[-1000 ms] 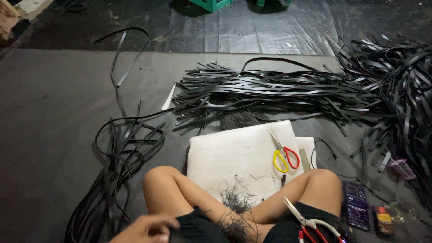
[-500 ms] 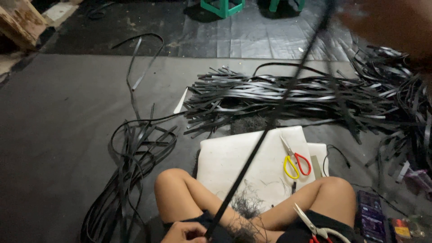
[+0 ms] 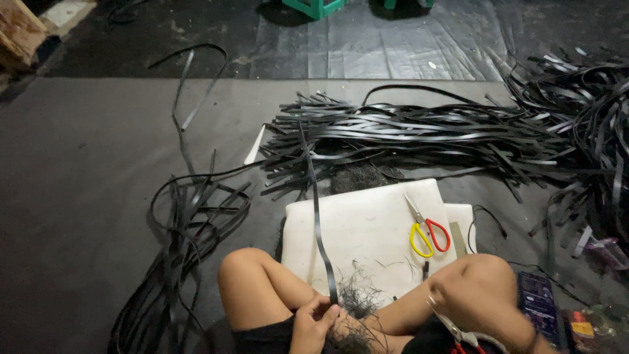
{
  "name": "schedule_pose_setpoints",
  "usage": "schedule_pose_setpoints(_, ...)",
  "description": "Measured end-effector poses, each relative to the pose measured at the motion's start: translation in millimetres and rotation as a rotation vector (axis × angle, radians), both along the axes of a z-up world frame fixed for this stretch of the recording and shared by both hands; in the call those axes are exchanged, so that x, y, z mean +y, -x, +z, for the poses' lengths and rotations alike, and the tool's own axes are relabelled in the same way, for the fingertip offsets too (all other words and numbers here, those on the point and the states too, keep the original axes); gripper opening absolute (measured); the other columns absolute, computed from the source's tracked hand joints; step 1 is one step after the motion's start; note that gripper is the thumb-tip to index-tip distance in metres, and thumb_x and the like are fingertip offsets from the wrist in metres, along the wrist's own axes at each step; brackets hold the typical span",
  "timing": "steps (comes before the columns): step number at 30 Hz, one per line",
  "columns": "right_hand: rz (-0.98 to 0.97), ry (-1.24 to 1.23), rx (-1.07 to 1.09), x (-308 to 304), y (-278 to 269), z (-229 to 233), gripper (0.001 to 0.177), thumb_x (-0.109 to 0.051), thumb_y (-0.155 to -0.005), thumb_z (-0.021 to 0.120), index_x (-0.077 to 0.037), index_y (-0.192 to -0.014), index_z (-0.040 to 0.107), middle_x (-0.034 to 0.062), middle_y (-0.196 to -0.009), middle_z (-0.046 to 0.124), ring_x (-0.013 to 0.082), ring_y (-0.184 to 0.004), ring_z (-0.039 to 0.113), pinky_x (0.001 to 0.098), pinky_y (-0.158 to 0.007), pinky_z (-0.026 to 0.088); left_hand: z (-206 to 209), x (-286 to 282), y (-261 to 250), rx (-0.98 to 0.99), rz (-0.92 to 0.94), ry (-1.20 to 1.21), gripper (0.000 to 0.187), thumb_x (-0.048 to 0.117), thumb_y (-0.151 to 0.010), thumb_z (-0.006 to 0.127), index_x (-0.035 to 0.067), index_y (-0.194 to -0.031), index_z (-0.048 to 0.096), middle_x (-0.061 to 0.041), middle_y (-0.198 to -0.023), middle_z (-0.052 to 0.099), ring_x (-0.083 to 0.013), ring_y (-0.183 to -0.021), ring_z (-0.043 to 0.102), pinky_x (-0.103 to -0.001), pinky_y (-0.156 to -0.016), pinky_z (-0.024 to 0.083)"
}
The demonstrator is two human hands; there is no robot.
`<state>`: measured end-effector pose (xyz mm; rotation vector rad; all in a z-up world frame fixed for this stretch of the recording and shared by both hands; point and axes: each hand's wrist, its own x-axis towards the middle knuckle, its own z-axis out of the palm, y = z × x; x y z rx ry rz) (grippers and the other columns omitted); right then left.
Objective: Trimming the edges of a long leather strip using scissors to remove excess fibers and clean the edges.
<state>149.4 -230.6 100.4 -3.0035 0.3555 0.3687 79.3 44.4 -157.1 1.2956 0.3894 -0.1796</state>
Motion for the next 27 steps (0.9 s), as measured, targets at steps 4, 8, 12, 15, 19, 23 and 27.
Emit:
schedule_pose_setpoints(4, 0.450, 0.135, 0.405, -146.6, 47.5, -258.3, 0.039, -0.059, -0.087, 0.063, -0.037, -0.119, 0.057, -0.0052, -0.115, 0.072, 0.0232, -0.106, 0.072, 0.0394, -0.093, 0.058, 24.9, -3.4, 17.8, -0.014, -0.089, 0.093, 0.019, 0.000, -0.091, 0.071, -0.014, -0.104, 0.076, -0.015, -0.080, 0.075, -0.0165, -0.066, 0.065, -0.026, -0.064, 0.053)
schedule_pose_setpoints(8, 0.354, 0.176, 0.218, -191.3, 81.7, -357.1, 0.083, -0.071, -0.082, 0.067, -0.041, -0.148, 0.028, 0.0027, -0.109, 0.064, 0.0180, -0.091, 0.077, 0.0344, -0.088, 0.064, 31.8, -8.6, 23.4, -0.034, -0.101, 0.198, 0.035, -0.009, -0.091, 0.065, -0.011, -0.125, 0.062, -0.017, -0.087, 0.070, -0.0180, -0.067, 0.062, -0.028, -0.062, 0.055)
schedule_pose_setpoints(12, 0.269, 0.151, 0.099, -187.7, 93.2, -366.0, 0.098, -0.064, -0.072, 0.078, -0.040, -0.153, 0.028, 0.0050, -0.099, 0.062, 0.0177, -0.079, 0.077, 0.0327, -0.082, 0.066, 38.2, -14.2, 27.4, -0.040, -0.076, 0.160, 0.021, -0.006, -0.091, 0.068, -0.010, -0.111, 0.065, -0.019, -0.092, 0.074, -0.0199, -0.070, 0.066, -0.030, -0.068, 0.061)
schedule_pose_setpoints(15, 0.124, 0.187, 0.278, -167.5, 86.5, -326.9, 0.095, -0.067, -0.072, 0.076, -0.051, -0.152, 0.027, 0.0038, -0.107, 0.072, 0.0248, -0.094, 0.079, 0.0384, -0.086, 0.065, 72.2, -14.5, 29.7, -0.022, -0.119, -0.109, 0.023, -0.004, -0.083, 0.073, -0.002, -0.106, 0.077, -0.008, -0.090, 0.077, -0.0130, -0.080, 0.067, -0.024, -0.078, 0.055)
schedule_pose_setpoints(19, 0.082, -0.192, 0.047, -132.9, 84.5, -232.9, 0.066, -0.044, -0.061, 0.087, -0.037, -0.123, 0.067, 0.0006, -0.092, 0.083, 0.0199, -0.076, 0.082, 0.0308, -0.070, 0.066, 102.7, -9.6, 29.3, 0.034, -0.159, 0.096, 0.022, -0.004, -0.088, 0.072, -0.006, -0.110, 0.071, -0.012, -0.091, 0.071, -0.0162, -0.077, 0.063, -0.027, -0.073, 0.054)
schedule_pose_setpoints(23, -0.300, -0.990, 0.203, -92.0, 88.8, -157.1, 0.054, 0.010, -0.072, 0.082, -0.002, -0.125, 0.076, 0.0216, -0.070, 0.075, 0.0267, -0.060, 0.065, 0.0341, -0.059, 0.051, 132.0, -16.3, 36.5, 0.082, -0.085, 0.328, 0.023, -0.005, -0.089, 0.072, -0.007, -0.111, 0.066, -0.014, -0.091, 0.066, -0.0191, -0.075, 0.060, -0.029, -0.071, 0.052)
schedule_pose_setpoints(27, -0.260, -1.580, 0.316, -73.9, 103.9, -160.9, 0.062, 0.003, -0.069, 0.083, 0.006, -0.129, 0.065, 0.0322, -0.089, 0.082, 0.0369, -0.071, 0.076, 0.0453, -0.068, 0.060, 146.7, -22.7, 38.0, -0.039, -0.034, 0.421, 0.032, 0.009, -0.086, 0.080, -0.005, -0.109, 0.061, -0.012, -0.090, 0.063, -0.0186, -0.075, 0.060, -0.031, -0.074, 0.053)
